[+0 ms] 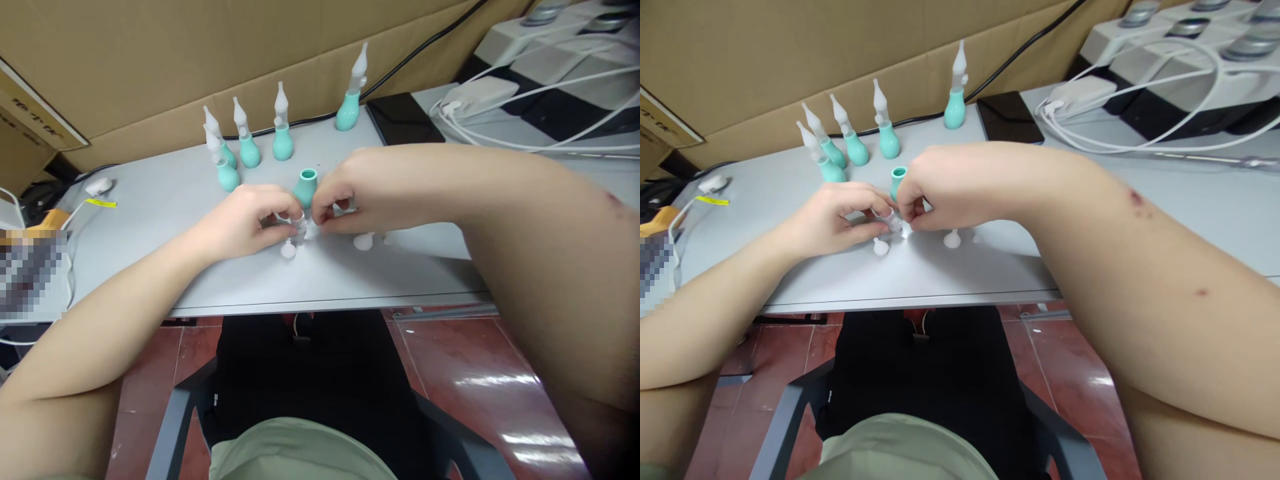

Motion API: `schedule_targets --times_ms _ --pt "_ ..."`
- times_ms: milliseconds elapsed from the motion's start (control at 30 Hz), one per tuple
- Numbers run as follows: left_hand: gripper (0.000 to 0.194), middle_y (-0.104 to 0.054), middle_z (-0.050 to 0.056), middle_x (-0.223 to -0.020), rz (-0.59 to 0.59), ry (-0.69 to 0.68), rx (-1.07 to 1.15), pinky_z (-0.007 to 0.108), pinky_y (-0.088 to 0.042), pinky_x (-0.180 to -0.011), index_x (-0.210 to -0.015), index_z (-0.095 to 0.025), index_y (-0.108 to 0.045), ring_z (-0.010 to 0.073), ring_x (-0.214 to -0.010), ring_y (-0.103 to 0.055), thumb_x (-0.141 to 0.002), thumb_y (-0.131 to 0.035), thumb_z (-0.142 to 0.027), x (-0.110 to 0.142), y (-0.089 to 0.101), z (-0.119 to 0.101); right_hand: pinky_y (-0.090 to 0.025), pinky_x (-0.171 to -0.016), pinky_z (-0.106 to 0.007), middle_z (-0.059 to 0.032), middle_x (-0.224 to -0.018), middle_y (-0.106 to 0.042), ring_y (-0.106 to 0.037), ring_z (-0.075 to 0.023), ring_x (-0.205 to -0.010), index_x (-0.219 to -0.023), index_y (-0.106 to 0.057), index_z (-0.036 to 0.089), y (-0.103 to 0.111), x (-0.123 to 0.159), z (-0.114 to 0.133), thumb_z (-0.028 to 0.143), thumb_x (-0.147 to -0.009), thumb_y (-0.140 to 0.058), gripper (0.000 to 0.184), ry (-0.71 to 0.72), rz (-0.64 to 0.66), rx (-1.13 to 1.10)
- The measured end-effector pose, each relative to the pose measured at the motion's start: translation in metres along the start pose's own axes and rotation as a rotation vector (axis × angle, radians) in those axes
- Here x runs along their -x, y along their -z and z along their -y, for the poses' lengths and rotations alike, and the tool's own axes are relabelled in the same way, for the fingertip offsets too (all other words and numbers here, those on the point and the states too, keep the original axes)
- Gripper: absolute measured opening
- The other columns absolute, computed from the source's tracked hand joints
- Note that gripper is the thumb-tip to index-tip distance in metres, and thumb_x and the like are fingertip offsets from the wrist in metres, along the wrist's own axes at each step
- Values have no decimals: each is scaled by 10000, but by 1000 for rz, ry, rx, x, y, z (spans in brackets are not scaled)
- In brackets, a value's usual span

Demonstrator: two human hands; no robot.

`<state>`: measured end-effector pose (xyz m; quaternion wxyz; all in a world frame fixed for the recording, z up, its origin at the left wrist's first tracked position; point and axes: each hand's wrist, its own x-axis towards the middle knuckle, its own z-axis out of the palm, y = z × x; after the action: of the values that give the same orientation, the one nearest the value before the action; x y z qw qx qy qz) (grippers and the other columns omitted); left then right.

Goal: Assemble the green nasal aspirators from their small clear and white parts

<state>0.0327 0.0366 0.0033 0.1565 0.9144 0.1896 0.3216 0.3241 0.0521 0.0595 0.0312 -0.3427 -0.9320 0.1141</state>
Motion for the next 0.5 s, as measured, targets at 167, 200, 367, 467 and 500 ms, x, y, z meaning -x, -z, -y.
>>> schedule_targets --times_ms 167,200,367,467,500 --pt "63 -964 61 -1030 -79 82 151 274 -757 -820 -1075 -206 -935 195 -894 -938 -1056 -890 -166 -2 1 -3 -526 -731 -324 46 -887 -870 -737 -151 -757 -1080 -1004 251 2 3 -2 159 -1121 -859 176 95 -193 -142" --pt "39 -970 52 -1023 -112 97 205 262 -758 -790 -1076 -211 -940 191 -875 -945 -1069 -912 -184 -2 2 -4 -550 -749 -326 46 -885 -867 -754 -152 -776 -1077 -1001 259 3 4 -2 156 -1120 -869 173 119 -248 -200" --pt "368 -949 45 -975 -235 238 366 298 -774 -730 -1049 -219 -916 194 -815 -927 -1101 -1066 -551 -2 2 -2 -706 -856 -385 5 -923 -883 -844 -217 -873 -1071 -1007 288 -1 2 2 101 -1093 -900 216 192 -430 -507" --pt "573 -922 32 -966 -279 295 396 342 -818 -780 -1057 -222 -887 196 -817 -915 -1029 -1095 -756 -3 1 -1 -732 -843 -412 -31 -982 -918 -870 -252 -904 -1057 -1012 288 -7 -1 5 114 -1105 -903 211 180 -506 -631" --pt "598 -913 26 -968 -289 316 414 348 -836 -803 -1061 -223 -877 200 -833 -926 -1016 -1098 -776 -3 1 -1 -730 -825 -410 -35 -990 -924 -872 -254 -906 -1051 -1016 290 -9 -2 6 134 -1111 -915 195 180 -517 -659"
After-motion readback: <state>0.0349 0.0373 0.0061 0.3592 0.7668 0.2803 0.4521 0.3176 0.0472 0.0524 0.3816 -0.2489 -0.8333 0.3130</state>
